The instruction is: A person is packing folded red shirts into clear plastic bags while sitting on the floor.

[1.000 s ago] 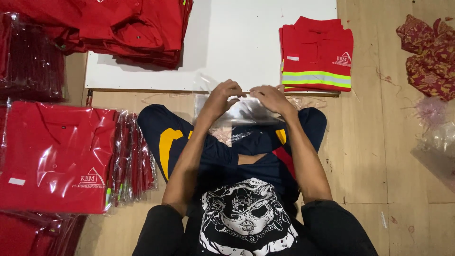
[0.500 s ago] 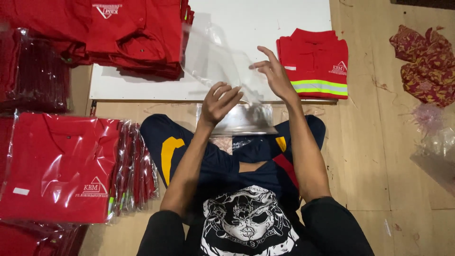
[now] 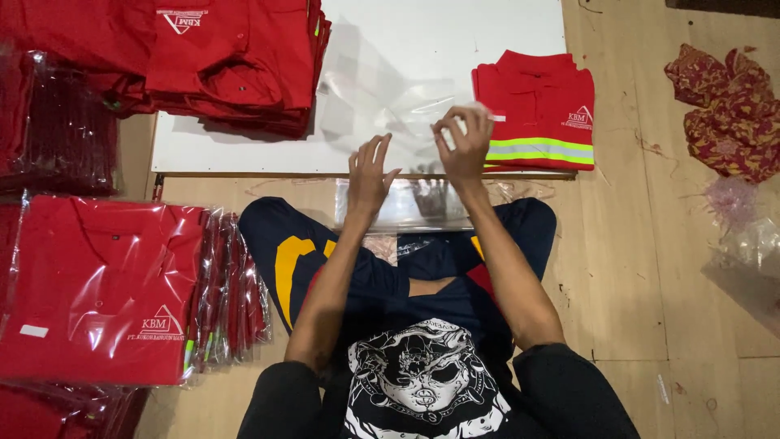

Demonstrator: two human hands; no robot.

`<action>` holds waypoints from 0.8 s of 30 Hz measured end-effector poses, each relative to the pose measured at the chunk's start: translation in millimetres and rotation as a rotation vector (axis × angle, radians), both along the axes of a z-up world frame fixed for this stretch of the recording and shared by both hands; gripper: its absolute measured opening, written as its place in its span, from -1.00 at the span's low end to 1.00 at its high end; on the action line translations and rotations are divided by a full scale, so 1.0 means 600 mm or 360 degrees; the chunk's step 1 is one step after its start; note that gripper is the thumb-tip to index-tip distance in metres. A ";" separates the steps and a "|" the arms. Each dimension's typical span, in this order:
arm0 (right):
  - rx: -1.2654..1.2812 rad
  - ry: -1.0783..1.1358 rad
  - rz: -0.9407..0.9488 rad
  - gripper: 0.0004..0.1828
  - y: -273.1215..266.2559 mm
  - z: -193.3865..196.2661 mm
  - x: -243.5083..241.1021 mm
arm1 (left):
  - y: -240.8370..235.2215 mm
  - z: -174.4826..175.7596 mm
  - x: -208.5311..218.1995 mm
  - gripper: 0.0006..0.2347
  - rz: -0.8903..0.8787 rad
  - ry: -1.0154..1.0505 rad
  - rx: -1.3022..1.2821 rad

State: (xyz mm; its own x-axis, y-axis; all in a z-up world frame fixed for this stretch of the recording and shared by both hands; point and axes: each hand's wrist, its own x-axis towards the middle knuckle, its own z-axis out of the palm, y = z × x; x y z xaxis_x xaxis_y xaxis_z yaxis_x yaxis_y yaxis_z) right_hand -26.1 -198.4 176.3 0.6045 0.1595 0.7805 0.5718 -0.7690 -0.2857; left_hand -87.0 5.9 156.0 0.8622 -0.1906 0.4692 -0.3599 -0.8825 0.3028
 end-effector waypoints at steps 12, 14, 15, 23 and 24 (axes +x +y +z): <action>-0.0199 0.0624 -0.0221 -0.84 0.030 -0.144 -0.105 | -0.019 -0.057 -0.008 -0.25 -0.0394 0.0645 0.0126; -0.0090 0.0611 -0.0180 -0.89 0.031 -0.144 -0.113 | -0.016 -0.053 -0.006 -0.40 -0.0194 0.0729 0.0351; -0.0088 0.0606 -0.0185 -0.89 0.030 -0.146 -0.114 | -0.015 -0.072 0.001 -0.40 -0.0199 0.0723 0.0353; 0.0130 0.0337 -0.0097 -0.67 0.031 -0.128 -0.140 | -0.019 -0.121 0.022 -0.86 -0.0074 0.0672 0.0010; 0.0129 0.0333 -0.0093 -0.67 0.030 -0.143 -0.135 | -0.020 -0.105 0.025 -0.86 -0.0070 0.0668 0.0009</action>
